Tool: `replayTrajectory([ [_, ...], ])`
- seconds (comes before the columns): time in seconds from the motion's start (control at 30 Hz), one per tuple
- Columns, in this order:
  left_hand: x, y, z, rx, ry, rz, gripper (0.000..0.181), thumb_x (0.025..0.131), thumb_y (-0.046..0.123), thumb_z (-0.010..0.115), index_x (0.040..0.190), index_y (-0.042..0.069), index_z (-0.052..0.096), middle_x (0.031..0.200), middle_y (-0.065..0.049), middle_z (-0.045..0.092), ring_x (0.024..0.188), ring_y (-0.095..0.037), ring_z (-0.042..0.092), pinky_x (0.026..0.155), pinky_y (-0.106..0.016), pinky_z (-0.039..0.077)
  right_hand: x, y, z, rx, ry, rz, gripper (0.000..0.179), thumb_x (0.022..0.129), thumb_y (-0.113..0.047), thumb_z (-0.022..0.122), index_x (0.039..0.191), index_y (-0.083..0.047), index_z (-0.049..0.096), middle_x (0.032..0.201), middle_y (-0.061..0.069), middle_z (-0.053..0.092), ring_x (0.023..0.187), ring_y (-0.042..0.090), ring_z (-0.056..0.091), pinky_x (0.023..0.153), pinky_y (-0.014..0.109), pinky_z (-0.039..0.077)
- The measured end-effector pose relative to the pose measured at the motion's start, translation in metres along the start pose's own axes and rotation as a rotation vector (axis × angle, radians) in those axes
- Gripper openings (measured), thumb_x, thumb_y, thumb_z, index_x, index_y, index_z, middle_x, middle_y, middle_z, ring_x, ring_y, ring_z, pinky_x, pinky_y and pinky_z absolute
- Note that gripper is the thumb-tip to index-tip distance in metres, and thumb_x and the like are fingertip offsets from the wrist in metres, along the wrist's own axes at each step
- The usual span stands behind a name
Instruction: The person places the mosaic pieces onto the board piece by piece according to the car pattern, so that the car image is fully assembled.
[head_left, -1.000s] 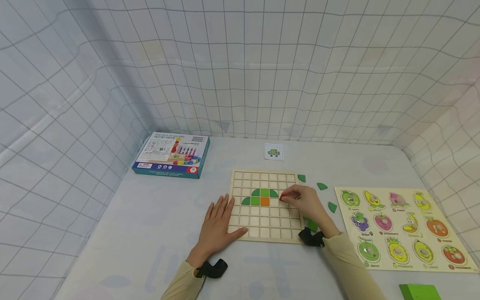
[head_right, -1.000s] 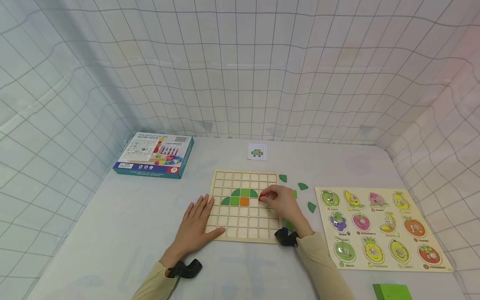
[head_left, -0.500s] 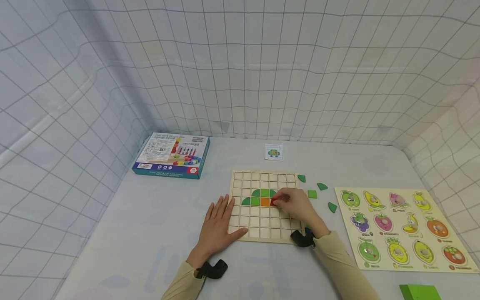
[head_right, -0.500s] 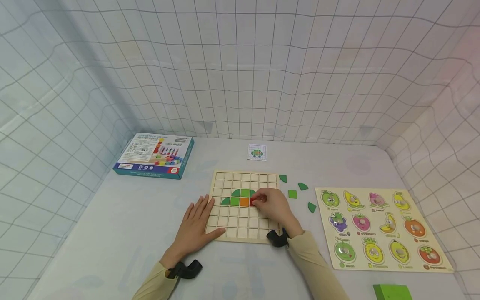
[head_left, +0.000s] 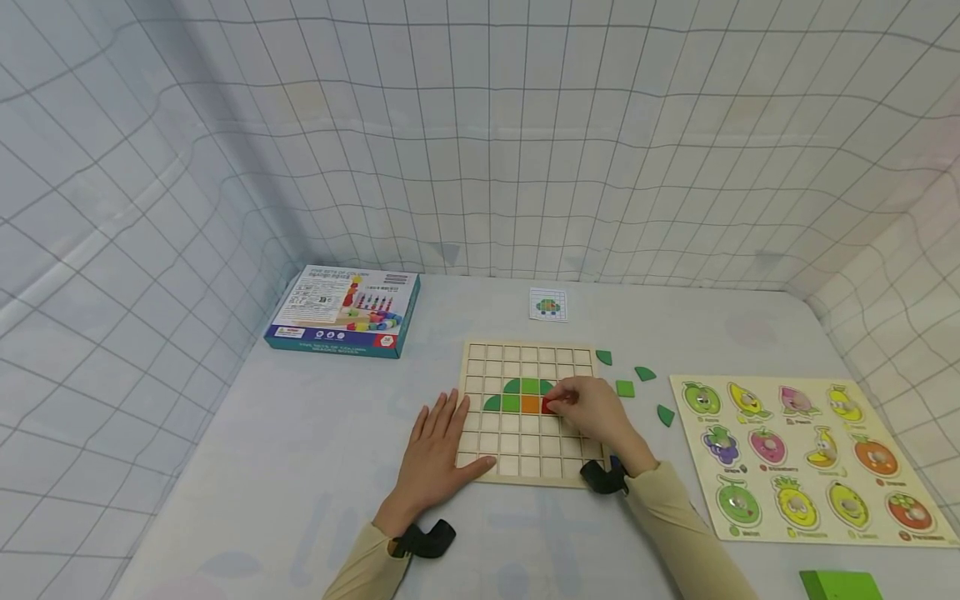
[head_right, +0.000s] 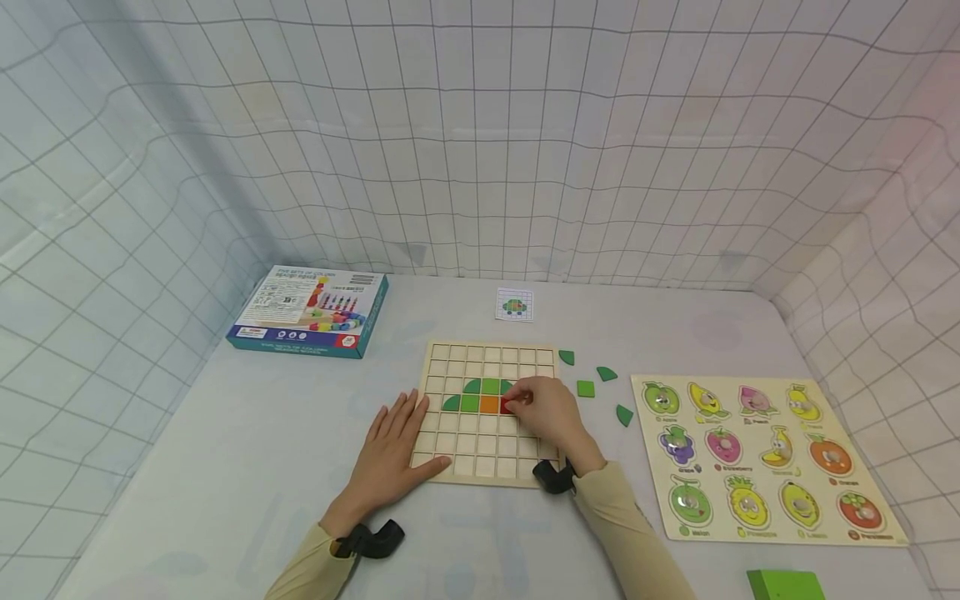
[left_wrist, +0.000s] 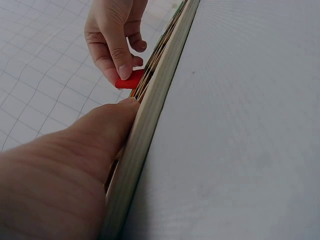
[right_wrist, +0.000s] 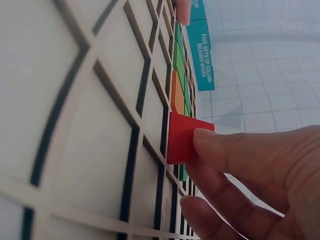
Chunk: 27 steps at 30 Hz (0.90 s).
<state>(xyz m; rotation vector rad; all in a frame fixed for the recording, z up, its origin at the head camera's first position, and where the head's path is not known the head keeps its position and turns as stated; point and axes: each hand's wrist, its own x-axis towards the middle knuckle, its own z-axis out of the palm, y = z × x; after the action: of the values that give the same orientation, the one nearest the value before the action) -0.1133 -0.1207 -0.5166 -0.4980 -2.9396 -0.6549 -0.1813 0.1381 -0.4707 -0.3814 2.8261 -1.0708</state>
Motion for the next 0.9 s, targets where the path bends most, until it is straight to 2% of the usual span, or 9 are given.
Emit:
replayTrajectory([
  [0.2,-0.0003,0.0005,-0.0004,0.000,0.003,0.002,0.096,0.081,0.062,0.059,0.151,0.006,0.024,0.155,-0.014,0.019,0.143,-0.026,0.009,0.112,-0.046,0.003,-0.0002,-0.0002,0.0013,-0.042,0.044,0.000,0.005,0.080,-0.016,0.077,0.080,-0.011,0.075,0.078,-0.005,0.060,0.063,0.013,0.050,0.055,0.029,0.041],
  [0.43,-0.0005,0.0004,0.0001,-0.001,0.007,0.005,0.096,0.081,0.062,0.060,0.150,0.005,0.024,0.155,-0.014,0.019,0.143,-0.027,0.009,0.112,-0.046,0.003,-0.0007,-0.0012,0.0033,-0.113,0.082,-0.026,0.005,0.080,-0.016,0.077,0.077,-0.012,0.076,0.079,-0.004,0.059,0.065,0.012,0.051,0.057,0.028,0.042],
  [0.9,-0.0002,-0.0002,0.0007,0.010,0.009,0.009,0.096,0.082,0.063,0.059,0.151,0.005,0.024,0.155,-0.014,0.019,0.143,-0.026,0.009,0.112,-0.046,0.003,-0.0021,0.0044,0.0015,-0.118,0.063,-0.060,0.008,0.080,-0.019,0.077,0.074,-0.016,0.075,0.079,-0.006,0.058,0.069,0.012,0.051,0.061,0.030,0.044],
])
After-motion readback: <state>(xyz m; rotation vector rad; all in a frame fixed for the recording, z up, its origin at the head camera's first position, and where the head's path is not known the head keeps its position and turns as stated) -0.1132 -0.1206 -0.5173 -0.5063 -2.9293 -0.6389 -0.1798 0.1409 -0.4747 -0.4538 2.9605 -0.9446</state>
